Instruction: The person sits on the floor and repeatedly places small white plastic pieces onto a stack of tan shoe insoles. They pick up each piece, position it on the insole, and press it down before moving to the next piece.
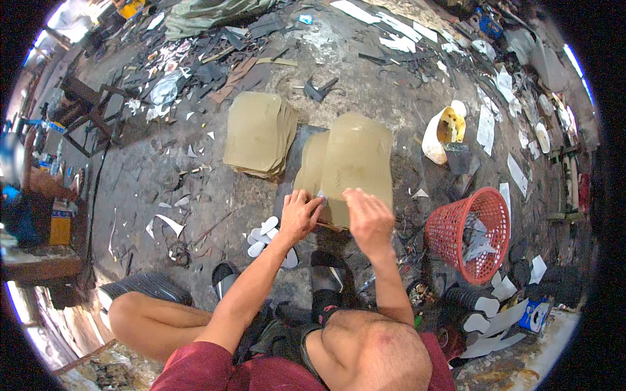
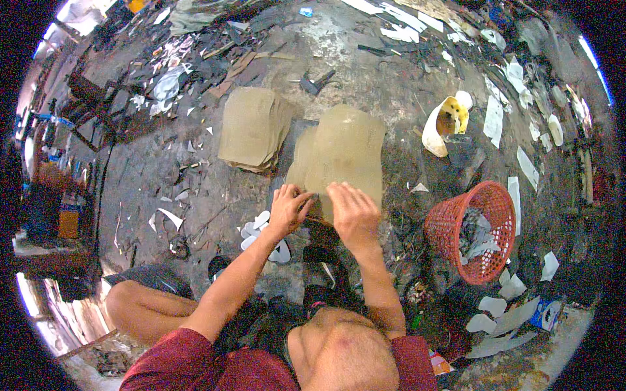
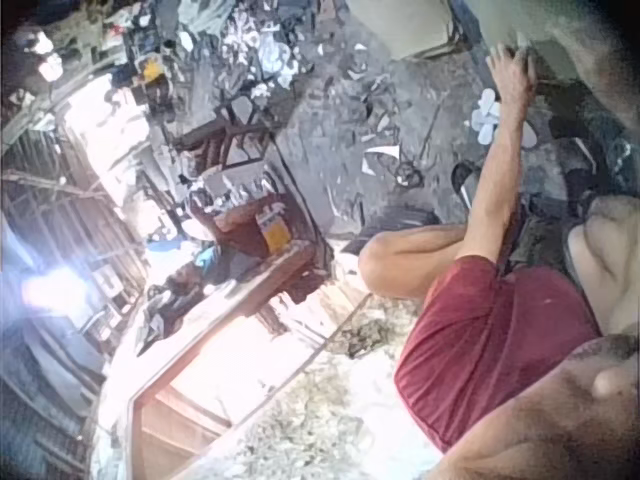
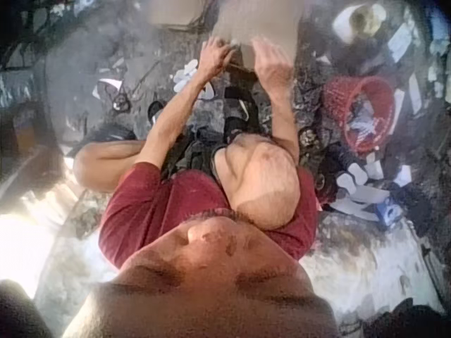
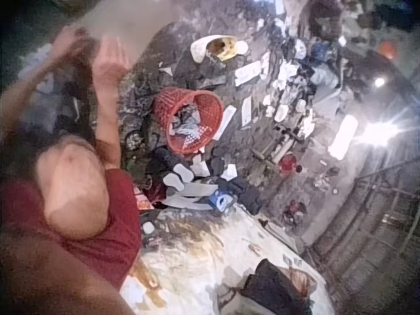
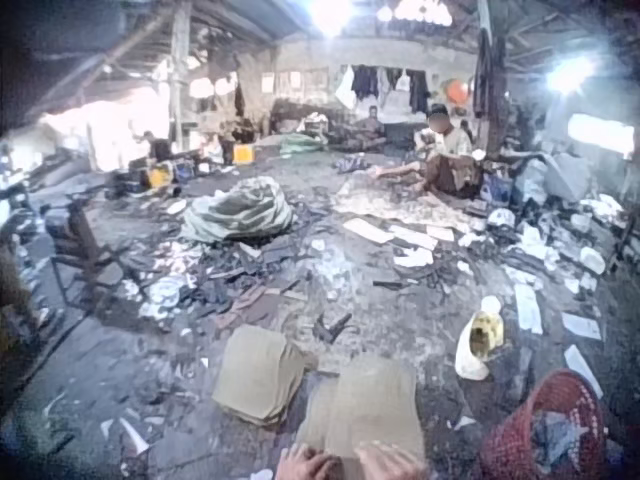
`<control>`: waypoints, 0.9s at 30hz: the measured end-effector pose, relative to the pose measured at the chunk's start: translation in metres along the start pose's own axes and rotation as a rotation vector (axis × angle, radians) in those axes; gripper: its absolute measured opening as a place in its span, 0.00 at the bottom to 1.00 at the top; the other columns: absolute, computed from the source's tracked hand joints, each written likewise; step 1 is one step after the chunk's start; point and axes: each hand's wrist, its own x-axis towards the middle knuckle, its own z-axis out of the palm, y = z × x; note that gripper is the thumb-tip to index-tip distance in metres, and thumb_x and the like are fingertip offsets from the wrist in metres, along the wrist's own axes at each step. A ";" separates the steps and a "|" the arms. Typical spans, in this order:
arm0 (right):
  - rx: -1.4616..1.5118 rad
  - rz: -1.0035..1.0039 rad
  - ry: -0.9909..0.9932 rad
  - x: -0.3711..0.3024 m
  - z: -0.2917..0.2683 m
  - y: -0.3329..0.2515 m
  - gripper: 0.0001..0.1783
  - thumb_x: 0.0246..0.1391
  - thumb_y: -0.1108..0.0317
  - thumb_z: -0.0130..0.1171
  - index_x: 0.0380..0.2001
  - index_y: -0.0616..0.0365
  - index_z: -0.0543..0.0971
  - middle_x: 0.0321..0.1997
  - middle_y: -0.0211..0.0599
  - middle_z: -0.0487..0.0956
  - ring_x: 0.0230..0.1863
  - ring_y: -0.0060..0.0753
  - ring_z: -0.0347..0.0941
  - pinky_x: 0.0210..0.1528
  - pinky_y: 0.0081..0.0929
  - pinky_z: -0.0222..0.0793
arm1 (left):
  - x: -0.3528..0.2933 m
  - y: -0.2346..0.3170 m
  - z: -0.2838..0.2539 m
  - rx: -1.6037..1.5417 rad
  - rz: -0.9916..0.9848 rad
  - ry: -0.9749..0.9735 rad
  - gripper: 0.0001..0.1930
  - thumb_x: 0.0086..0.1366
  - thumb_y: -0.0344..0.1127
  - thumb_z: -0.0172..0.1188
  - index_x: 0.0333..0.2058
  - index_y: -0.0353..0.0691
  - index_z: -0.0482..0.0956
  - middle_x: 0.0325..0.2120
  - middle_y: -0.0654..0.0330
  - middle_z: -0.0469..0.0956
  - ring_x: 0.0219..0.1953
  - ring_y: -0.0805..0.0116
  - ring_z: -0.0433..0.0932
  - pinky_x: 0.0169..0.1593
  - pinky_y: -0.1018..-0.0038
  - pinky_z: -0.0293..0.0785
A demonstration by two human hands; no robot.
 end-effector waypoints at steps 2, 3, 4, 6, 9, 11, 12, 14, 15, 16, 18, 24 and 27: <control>0.030 0.011 -0.150 -0.018 0.027 -0.004 0.14 0.60 0.71 0.58 0.49 0.53 0.82 0.45 0.37 0.86 0.47 0.40 0.84 0.48 0.37 0.79 | -0.004 -0.009 0.000 0.051 0.079 -0.059 0.14 0.51 0.34 0.67 0.39 0.45 0.86 0.40 0.59 0.73 0.48 0.55 0.70 0.49 0.59 0.66; 0.038 -0.006 -0.087 -0.026 0.041 -0.006 0.14 0.60 0.70 0.58 0.49 0.53 0.82 0.45 0.37 0.87 0.47 0.40 0.84 0.48 0.37 0.79 | -0.005 -0.012 0.001 0.044 0.092 -0.057 0.15 0.49 0.33 0.67 0.38 0.44 0.86 0.41 0.59 0.73 0.48 0.54 0.70 0.49 0.59 0.65; 0.050 -0.018 -0.053 -0.032 0.053 -0.007 0.14 0.60 0.70 0.58 0.49 0.53 0.82 0.45 0.36 0.87 0.47 0.39 0.84 0.48 0.37 0.79 | -0.006 -0.015 0.002 0.039 0.090 -0.056 0.15 0.47 0.33 0.67 0.38 0.44 0.86 0.41 0.59 0.73 0.48 0.54 0.70 0.49 0.59 0.65; 0.050 -0.037 -0.019 -0.037 0.069 -0.007 0.14 0.60 0.69 0.59 0.49 0.52 0.82 0.45 0.35 0.87 0.47 0.39 0.84 0.47 0.38 0.79 | -0.007 -0.018 0.002 0.018 0.073 -0.057 0.15 0.45 0.32 0.66 0.36 0.44 0.86 0.41 0.59 0.73 0.48 0.54 0.69 0.49 0.58 0.65; 0.021 -0.020 -0.024 -0.030 0.073 -0.002 0.14 0.60 0.67 0.60 0.48 0.52 0.83 0.44 0.35 0.87 0.45 0.39 0.83 0.46 0.39 0.79 | -0.005 -0.017 0.002 -0.025 0.068 -0.040 0.14 0.46 0.33 0.66 0.36 0.45 0.86 0.40 0.59 0.73 0.47 0.54 0.70 0.48 0.58 0.65; 0.034 -0.028 -0.054 -0.021 0.067 0.004 0.13 0.61 0.65 0.60 0.48 0.52 0.83 0.41 0.36 0.87 0.41 0.42 0.83 0.43 0.40 0.79 | -0.004 -0.015 0.002 -0.050 0.070 -0.011 0.14 0.49 0.34 0.67 0.37 0.47 0.88 0.38 0.60 0.74 0.45 0.55 0.70 0.47 0.59 0.65; 0.049 0.121 -0.059 -0.018 0.064 0.007 0.13 0.61 0.65 0.60 0.48 0.52 0.83 0.40 0.37 0.86 0.40 0.43 0.83 0.42 0.41 0.78 | -0.004 -0.013 0.002 -0.051 0.072 0.006 0.13 0.51 0.35 0.67 0.38 0.48 0.88 0.37 0.60 0.74 0.44 0.56 0.70 0.46 0.60 0.66; 0.092 0.293 -0.051 -0.014 0.059 0.012 0.12 0.62 0.64 0.59 0.47 0.52 0.83 0.37 0.39 0.86 0.37 0.46 0.82 0.39 0.42 0.78 | -0.006 -0.009 0.002 -0.057 0.050 0.030 0.12 0.54 0.37 0.68 0.39 0.50 0.90 0.35 0.61 0.74 0.42 0.57 0.71 0.45 0.61 0.66; 0.151 0.297 0.034 -0.014 0.058 0.014 0.13 0.63 0.63 0.59 0.48 0.52 0.83 0.33 0.42 0.84 0.35 0.49 0.82 0.35 0.44 0.77 | -0.006 -0.008 0.002 -0.050 0.051 0.040 0.12 0.57 0.39 0.69 0.41 0.52 0.90 0.34 0.62 0.75 0.41 0.59 0.71 0.44 0.62 0.66; 0.148 0.258 -0.063 -0.015 0.058 0.014 0.13 0.63 0.63 0.59 0.48 0.52 0.83 0.34 0.41 0.85 0.36 0.48 0.82 0.36 0.43 0.77 | -0.007 -0.007 0.002 -0.051 0.064 0.045 0.11 0.56 0.39 0.69 0.40 0.52 0.90 0.35 0.62 0.75 0.41 0.59 0.71 0.44 0.62 0.66; 0.132 0.164 -0.129 -0.020 0.062 0.013 0.13 0.63 0.62 0.59 0.48 0.52 0.83 0.35 0.40 0.85 0.38 0.47 0.82 0.38 0.43 0.77 | -0.007 -0.008 0.000 -0.069 0.077 0.054 0.10 0.55 0.38 0.69 0.38 0.50 0.90 0.35 0.62 0.75 0.42 0.58 0.71 0.45 0.61 0.66; 0.019 0.134 -0.344 -0.018 0.075 0.002 0.13 0.59 0.63 0.58 0.44 0.54 0.82 0.49 0.39 0.79 0.51 0.46 0.77 0.50 0.50 0.76 | -0.013 0.000 -0.004 -0.003 0.027 0.051 0.10 0.52 0.37 0.70 0.35 0.46 0.88 0.36 0.61 0.74 0.42 0.57 0.71 0.46 0.59 0.66; -0.088 0.169 -0.505 0.002 0.073 0.005 0.14 0.57 0.64 0.56 0.44 0.53 0.83 0.47 0.39 0.81 0.51 0.46 0.79 0.51 0.48 0.77 | -0.024 0.026 -0.001 0.035 -0.027 0.164 0.11 0.55 0.38 0.69 0.38 0.48 0.87 0.37 0.60 0.74 0.43 0.56 0.70 0.47 0.59 0.66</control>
